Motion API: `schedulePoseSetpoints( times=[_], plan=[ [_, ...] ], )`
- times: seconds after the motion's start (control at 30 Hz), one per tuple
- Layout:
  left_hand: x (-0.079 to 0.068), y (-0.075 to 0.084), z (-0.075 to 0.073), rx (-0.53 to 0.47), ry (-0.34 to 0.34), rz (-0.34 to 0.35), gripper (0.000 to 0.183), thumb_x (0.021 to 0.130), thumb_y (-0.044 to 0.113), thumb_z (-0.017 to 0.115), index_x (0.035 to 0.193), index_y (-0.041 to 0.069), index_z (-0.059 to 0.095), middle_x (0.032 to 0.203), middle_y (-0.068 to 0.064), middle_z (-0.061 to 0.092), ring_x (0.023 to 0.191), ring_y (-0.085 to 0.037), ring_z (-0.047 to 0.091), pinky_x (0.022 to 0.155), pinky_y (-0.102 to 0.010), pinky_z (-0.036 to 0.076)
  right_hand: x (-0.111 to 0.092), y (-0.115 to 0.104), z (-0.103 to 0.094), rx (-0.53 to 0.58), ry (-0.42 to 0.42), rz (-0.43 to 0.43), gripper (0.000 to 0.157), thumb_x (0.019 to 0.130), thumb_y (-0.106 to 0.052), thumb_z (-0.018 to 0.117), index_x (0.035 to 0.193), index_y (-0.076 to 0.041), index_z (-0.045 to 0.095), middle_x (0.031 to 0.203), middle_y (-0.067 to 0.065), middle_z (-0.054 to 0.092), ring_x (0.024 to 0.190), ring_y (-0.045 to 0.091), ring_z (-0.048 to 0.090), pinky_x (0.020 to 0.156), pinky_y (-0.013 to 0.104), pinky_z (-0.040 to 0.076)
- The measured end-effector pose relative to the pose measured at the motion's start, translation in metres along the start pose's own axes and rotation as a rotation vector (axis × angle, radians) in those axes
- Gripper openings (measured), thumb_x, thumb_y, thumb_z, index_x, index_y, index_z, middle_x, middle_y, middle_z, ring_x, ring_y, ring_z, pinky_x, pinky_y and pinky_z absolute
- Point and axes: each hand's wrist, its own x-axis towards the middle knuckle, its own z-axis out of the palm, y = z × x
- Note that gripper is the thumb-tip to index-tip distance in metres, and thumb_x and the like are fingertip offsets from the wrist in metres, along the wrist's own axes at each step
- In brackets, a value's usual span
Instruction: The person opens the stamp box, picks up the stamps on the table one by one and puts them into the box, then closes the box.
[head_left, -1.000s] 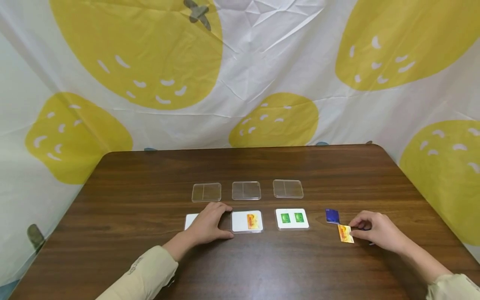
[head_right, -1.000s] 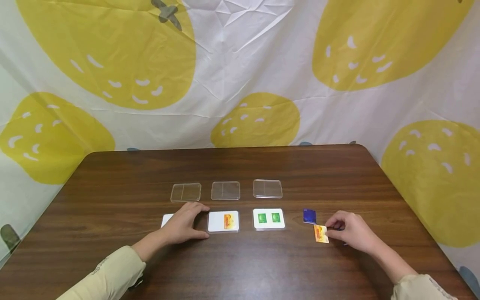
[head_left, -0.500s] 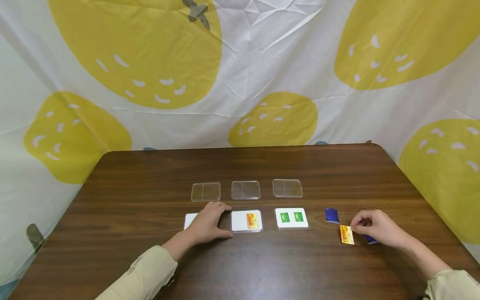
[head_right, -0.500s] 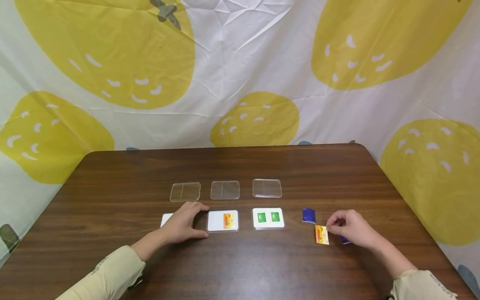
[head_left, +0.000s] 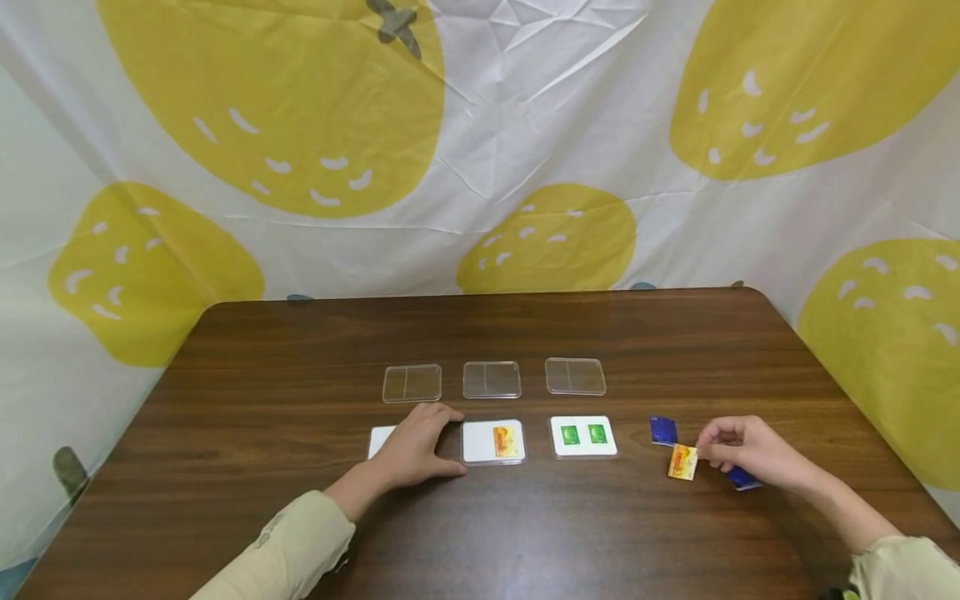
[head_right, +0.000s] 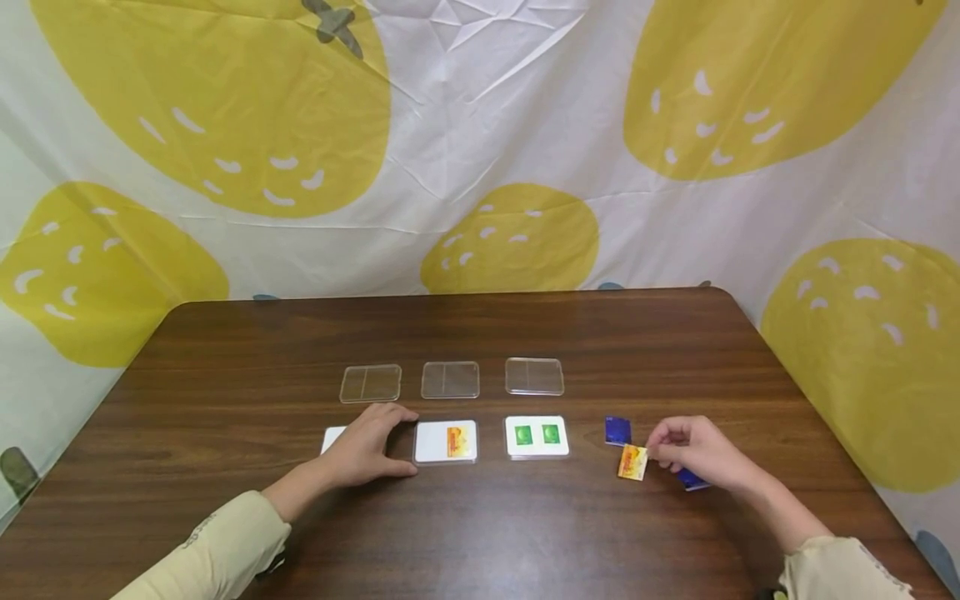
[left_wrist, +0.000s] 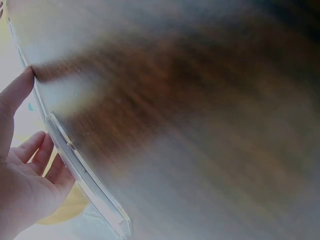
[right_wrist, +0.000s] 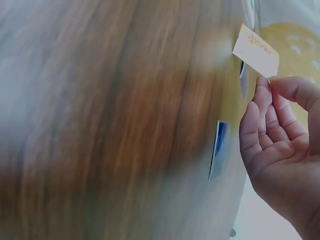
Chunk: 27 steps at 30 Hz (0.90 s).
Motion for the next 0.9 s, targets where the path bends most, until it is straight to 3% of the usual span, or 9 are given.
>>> schedulePoseSetpoints(
  times=[0.17,0.33,0.6,0.9],
  plan=[
    [0.000,0.000,0.000,-0.003,0.001,0.000,0.061,0.065,0.032,0.079,0.112,0.000,0.056,0.110,-0.010,0.058,0.108,-0.028,0.049,0.092,-0.040,0.040,0.004,-0.012,0.004,0.060,-0.022,0.040,0.015,0.085,-0.009,0.059,0.085,0.006,0.058,0.071,0.002,0.060,0.062,0.009,0.056,0.057,0.028,0.050],
    [0.001,0.000,0.001,0.000,0.000,0.001,0.062,0.065,0.033,0.079,0.112,0.000,0.056,0.110,-0.010,0.058,0.108,-0.028,0.049,0.092,-0.040,0.040,0.014,-0.023,0.011,0.093,-0.026,0.016,0.014,0.084,-0.006,0.058,0.086,0.008,0.058,0.072,0.005,0.059,0.063,0.009,0.056,0.057,0.028,0.050],
    [0.000,0.001,-0.001,-0.005,-0.005,-0.012,0.062,0.065,0.032,0.079,0.112,0.000,0.056,0.111,-0.010,0.058,0.108,-0.028,0.049,0.093,-0.040,0.039,0.045,-0.048,0.029,0.116,-0.066,-0.001,0.013,0.081,-0.004,0.058,0.085,0.009,0.059,0.072,0.012,0.059,0.062,0.011,0.055,0.056,0.027,0.050],
    [0.001,0.001,0.000,0.000,-0.004,-0.004,0.061,0.066,0.032,0.079,0.112,0.000,0.056,0.111,-0.011,0.058,0.109,-0.028,0.049,0.094,-0.040,0.039,0.079,-0.079,0.057,0.137,-0.123,-0.054,0.012,0.079,-0.002,0.057,0.084,0.009,0.060,0.070,0.009,0.060,0.060,0.010,0.053,0.053,0.026,0.048]
  ],
)
